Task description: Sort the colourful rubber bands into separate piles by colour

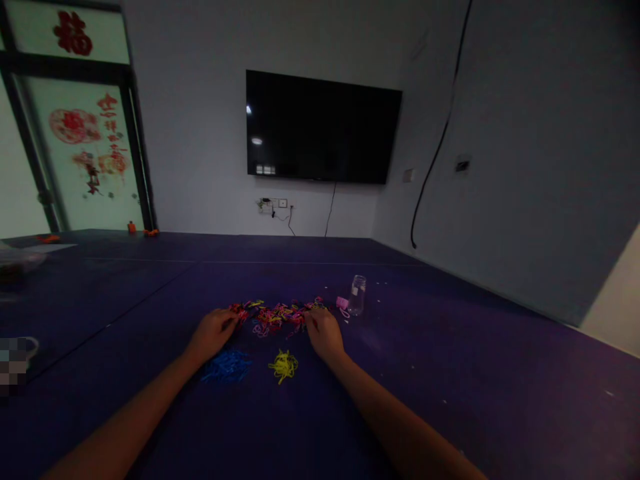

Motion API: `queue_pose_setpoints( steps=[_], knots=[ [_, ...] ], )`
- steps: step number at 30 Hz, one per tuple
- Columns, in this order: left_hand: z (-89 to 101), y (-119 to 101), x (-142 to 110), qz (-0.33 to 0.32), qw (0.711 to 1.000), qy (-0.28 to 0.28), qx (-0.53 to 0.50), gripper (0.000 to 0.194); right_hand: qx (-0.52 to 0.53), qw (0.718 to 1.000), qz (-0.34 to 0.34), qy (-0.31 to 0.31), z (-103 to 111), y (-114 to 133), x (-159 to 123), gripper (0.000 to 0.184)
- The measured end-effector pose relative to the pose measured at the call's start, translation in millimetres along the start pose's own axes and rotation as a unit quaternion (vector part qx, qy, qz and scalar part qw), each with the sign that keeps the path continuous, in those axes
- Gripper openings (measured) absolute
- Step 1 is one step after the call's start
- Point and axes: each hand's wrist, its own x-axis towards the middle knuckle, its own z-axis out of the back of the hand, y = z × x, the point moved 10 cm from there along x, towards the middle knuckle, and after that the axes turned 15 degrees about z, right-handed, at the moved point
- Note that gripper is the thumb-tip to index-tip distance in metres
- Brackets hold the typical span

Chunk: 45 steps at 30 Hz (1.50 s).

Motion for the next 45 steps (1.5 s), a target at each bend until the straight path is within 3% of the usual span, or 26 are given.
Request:
queue_pose_setpoints(
  steps=[5,8,11,18,25,33,38,45],
  knots=[
    [4.4,-52.4,-1.6,-0.047,0.998,-0.004,0.037,0.025,-0.031,0.999,-0.029,0.023,-5.1,-3.1,-0.6,0.035],
    [-13.0,-84.1,10.4,-0.044,0.987,0.055,0.147,0.020,-0.035,0.998,-0.041,0.033,-6.8,-4.2,-1.3,0.040],
    [-30.6,-98.1,29.3,-0.006,0.975,0.113,0.193,0.012,-0.025,0.998,-0.050,0.031,-6.9,-5.6,-2.4,0.042],
    [-54.6,-86.2,53.8,0.077,0.961,0.155,0.217,0.013,0.000,1.000,-0.028,0.009,-2.5,1.3,-0.6,0.040],
    [-68.2,-76.7,56.9,0.072,0.960,0.203,0.180,0.015,0.001,1.000,-0.013,0.009,2.6,8.7,0.1,0.038],
    [-67.2,-55.5,63.3,0.080,0.958,0.227,0.155,0.024,0.004,1.000,0.005,0.021,2.0,14.0,-0.5,0.039],
    [-71.7,-66.2,62.9,0.056,0.961,0.226,0.146,0.028,0.003,0.999,0.016,0.037,-0.2,17.8,-1.0,0.039],
    [-72.5,-73.3,55.4,0.058,0.963,0.199,0.169,0.018,0.009,0.999,0.021,0.041,-2.8,17.2,-2.7,0.040]
  ],
)
